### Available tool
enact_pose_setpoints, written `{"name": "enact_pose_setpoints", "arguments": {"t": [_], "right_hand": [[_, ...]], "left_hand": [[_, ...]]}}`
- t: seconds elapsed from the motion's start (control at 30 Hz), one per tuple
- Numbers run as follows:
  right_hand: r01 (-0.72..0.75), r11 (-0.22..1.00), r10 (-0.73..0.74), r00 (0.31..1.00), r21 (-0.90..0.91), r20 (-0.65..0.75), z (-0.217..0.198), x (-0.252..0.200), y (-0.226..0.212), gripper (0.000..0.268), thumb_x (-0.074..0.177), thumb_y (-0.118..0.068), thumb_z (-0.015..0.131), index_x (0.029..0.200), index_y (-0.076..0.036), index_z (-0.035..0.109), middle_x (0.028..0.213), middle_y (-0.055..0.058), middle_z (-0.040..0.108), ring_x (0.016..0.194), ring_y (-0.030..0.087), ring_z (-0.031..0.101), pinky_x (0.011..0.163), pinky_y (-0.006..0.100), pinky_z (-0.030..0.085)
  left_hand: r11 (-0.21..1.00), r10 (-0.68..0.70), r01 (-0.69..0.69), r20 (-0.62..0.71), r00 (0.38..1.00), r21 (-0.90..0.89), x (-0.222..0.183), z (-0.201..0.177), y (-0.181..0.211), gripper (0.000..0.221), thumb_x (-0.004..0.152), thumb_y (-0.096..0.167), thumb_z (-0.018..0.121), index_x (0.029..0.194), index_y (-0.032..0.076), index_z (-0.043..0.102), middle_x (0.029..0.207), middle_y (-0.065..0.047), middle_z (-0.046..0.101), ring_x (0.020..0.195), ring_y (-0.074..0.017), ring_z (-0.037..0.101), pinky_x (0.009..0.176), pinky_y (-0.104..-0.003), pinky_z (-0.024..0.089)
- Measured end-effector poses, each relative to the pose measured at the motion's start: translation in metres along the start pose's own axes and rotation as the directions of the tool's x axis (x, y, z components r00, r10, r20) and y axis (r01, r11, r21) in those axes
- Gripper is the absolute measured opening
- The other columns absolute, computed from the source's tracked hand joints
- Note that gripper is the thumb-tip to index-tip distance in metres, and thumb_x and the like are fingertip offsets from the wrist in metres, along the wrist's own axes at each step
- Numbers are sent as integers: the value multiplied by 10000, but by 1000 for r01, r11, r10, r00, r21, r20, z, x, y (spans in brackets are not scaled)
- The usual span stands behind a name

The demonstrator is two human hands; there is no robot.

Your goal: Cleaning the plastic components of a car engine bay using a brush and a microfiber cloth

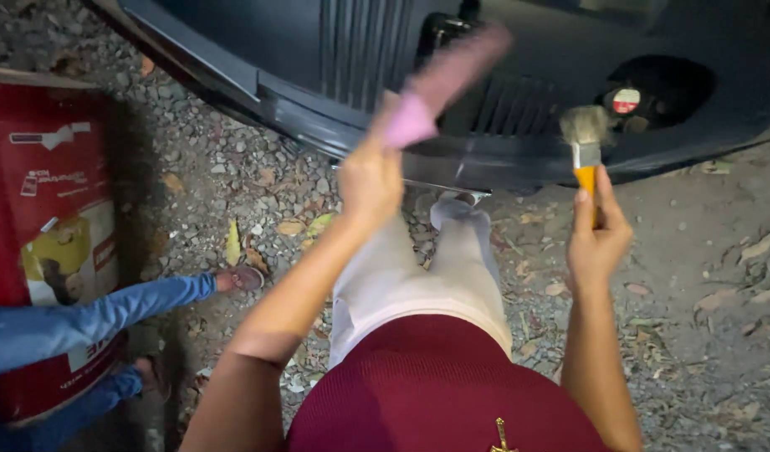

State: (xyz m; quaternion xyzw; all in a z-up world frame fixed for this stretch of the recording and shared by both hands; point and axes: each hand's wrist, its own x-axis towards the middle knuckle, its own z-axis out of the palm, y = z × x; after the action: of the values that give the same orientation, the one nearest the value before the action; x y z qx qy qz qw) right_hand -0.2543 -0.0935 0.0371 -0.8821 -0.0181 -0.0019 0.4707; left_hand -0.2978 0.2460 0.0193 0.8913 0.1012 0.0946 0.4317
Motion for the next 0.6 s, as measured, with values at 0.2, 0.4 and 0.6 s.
{"name": "enact_pose_setpoints", "arguments": {"t": [0.2,0.4,0.6], "right_hand": [[-92,996,90,990,13,110,72,5,-76,401,1091,-97,569,1477,2,523,1492,162,553,1360,195,532,1170,335,395],[57,996,-34,959,-72,280,127,0,-122,429,1070,-81,602,1494,-89,537,1483,131,586,1301,184,612,1088,288,481],[360,751,-11,846,-554,533,158,48,-123,532,988,-217,607,1512,-297,567,762,172,648,592,404,627,508,536,444]], "left_hand": [[984,-67,121,-356,932,132,60,-52,-50,627,1082,-77,486,1640,131,291,1698,-69,370,1580,-283,487,1317,-359,461],[645,271,-463,385,882,608,62,-4,-126,600,1053,94,400,1640,32,295,1688,-159,276,1567,-311,265,1268,-440,206],[730,-4,-240,355,935,639,188,-57,-146,679,1052,79,474,1689,42,243,1713,-157,154,1551,-386,99,1245,-663,125]]}}
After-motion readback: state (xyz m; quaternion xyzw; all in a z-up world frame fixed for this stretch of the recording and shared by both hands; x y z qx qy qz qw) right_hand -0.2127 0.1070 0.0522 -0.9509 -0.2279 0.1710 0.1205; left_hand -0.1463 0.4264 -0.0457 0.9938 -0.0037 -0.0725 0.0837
